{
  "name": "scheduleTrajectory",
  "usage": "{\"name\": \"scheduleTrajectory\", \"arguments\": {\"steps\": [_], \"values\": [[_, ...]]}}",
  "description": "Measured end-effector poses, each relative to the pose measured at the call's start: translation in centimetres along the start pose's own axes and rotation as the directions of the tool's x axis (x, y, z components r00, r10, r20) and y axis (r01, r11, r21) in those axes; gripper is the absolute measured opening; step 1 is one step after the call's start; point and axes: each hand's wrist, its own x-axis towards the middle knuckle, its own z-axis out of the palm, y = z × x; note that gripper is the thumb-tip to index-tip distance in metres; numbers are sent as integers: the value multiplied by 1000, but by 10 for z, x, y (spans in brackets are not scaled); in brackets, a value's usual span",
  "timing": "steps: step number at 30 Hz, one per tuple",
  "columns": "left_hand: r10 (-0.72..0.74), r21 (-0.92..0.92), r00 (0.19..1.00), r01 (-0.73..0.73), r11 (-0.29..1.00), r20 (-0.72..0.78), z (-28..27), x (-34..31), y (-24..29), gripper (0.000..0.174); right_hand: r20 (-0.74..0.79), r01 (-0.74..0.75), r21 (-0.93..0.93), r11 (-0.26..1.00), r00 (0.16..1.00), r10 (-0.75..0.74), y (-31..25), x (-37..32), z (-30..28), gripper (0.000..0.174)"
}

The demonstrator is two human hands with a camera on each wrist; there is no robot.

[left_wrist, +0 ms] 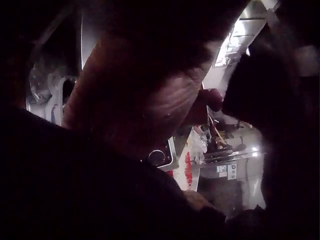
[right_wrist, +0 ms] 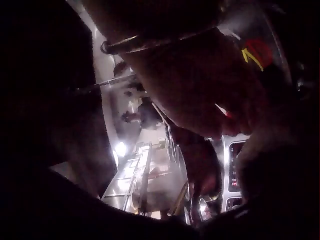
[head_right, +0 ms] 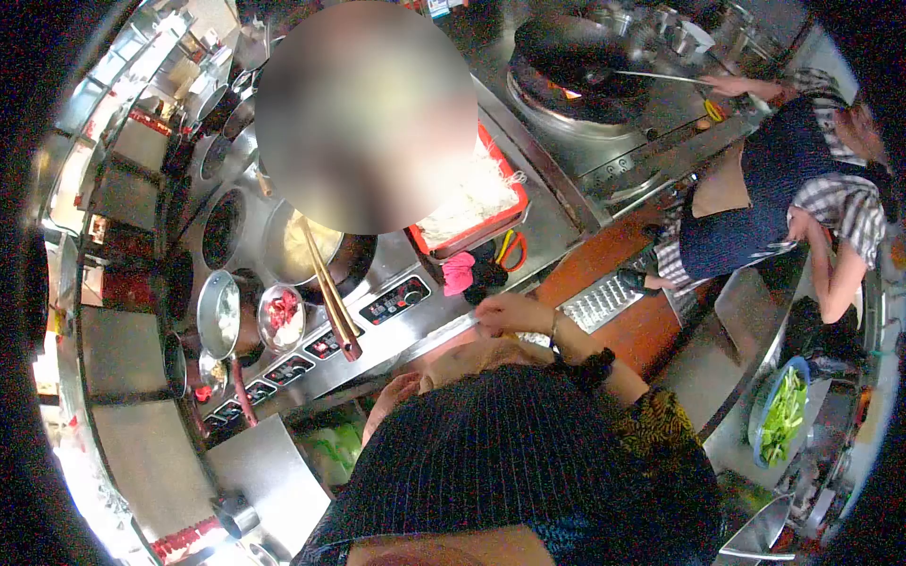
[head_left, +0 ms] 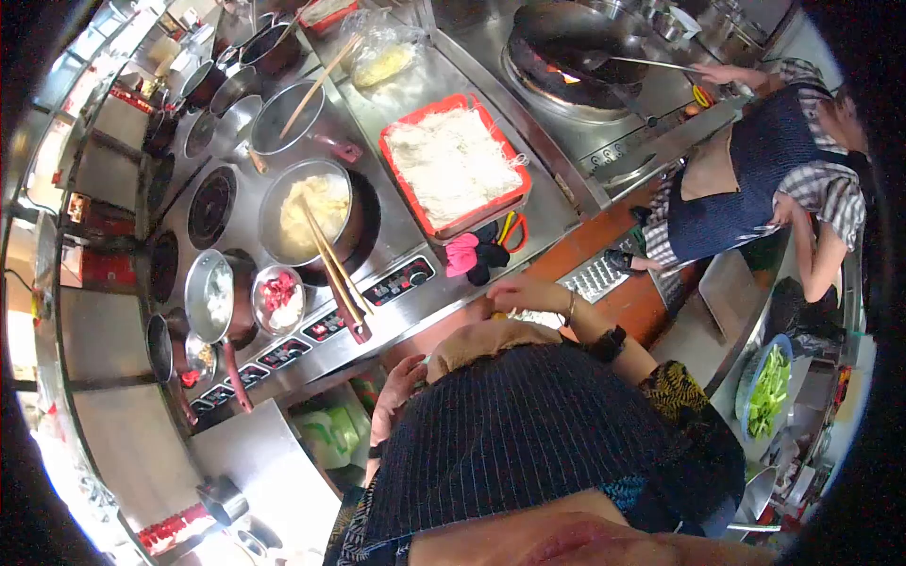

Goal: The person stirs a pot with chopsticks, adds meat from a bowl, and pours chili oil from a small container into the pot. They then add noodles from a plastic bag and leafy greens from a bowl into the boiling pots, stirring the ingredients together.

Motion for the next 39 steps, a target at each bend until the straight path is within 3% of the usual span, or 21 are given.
{"name": "scheduleTrajectory", "arguments": {"steps": [3, 6, 9, 10, 11, 12, 13, 14, 15, 16, 17, 19, 21, 25, 27, 28, 29, 32, 34, 37, 39], "values": [[7, -173, 999, -16, 985, -48, 18, -11, -3, 36, -81, 74, 145, 987, 995, -63, -4, 5, -6, 29], [-18, -154, 997, 6, 988, -75, 10, 5, -32, 35, -59, 86, -59, 995, 994, -90, -12, 14, -17, 29], [28, -53, 989, -37, 998, -148, 21, 3, -43, 34, -54, 52, 79, 995, 997, -48, 0, 22, -29, 29], [55, 30, 986, -51, 998, -156, 16, 6, -59, 33, -110, 239, -98, 966, 962, -249, 11, 35, -40, 23], [83, 113, 983, -65, 991, -162, 15, 8, -71, 32, -197, 288, -127, 949, 930, -309, 32, 54, -51, 19], [78, 110, 982, -59, 992, -174, 16, 7, -77, 32, -263, 141, 5, 990, 955, -135, 21, 55, -66, 18], [42, 110, 981, -22, 994, -190, 18, 5, -82, 33, -397, 271, -163, 949, 862, -315, 26, 68, -80, 18], [3, 108, 978, 20, 994, -208, 21, 3, -86, 33, -474, 243, -393, 887, 773, -422, 40, 91, -99, 19], [-7, 101, 975, 30, 994, -223, 25, -2, -86, 33, -501, 45, -405, 913, 825, -263, 33, 101, -118, 20], [-6, 91, 973, 28, 995, -233, 30, -9, -83, 33, -599, 64, -434, 899, 725, -340, 36, 115, -130, 23], [-5, 79, 970, 25, 997, -242, 36, -15, -81, 33, -624, -66, -480, 875, 727, -287, 36, 130, -147, 26], [1, 128, 957, 37, 991, -291, 43, -25, -82, 34, -657, -81, -489, 869, 689, -305, 25, 144, -161, 33], [44, 240, 933, 47, 970, -357, 50, -33, -81, 34, -625, -118, -583, 804, 697, -351, 18, 163, -166, 38], [-63, 162, 881, 156, 974, -469, 78, -48, -30, 36, -526, -131, -626, 768, 799, -292, 12, 206, -163, 46], [-41, -69, 902, 13, 998, -429, 67, -46, -47, 37, -530, -230, -721, 653, 790, -307, 22, 235, -150, 59], [-41, -78, 894, 7, 997, -445, 56, -40, -64, 37, -553, -313, -671, 672, 815, -173, 13, 237, -142, 70], [-34, -101, 899, -12, 995, -437, 42, -33, -86, 37, -540, -298, -679, 671, 822, -182, 5, 233, -134, 70], [17, -128, 906, -78, 989, -423, 25, -30, -95, 37, -589, -486, -722, 492, 806, -68, 3, 237, -126, 81], [52, -145, 906, -123, 982, -421, 15, -31, -92, 37, -573, -494, -722, 485, 820, -17, -10, 232, -126, 80], [37, -25, 901, -53, 998, -431, -9, -32, -89, 41, -560, -507, -731, 456, 828, 25, -16, 229, -127, 75], [79, -127, 882, -155, 980, -464, -21, -34, -98, 43, -558, -506, -745, 434, 830, 11, -24, 230, -120, 70]]}}
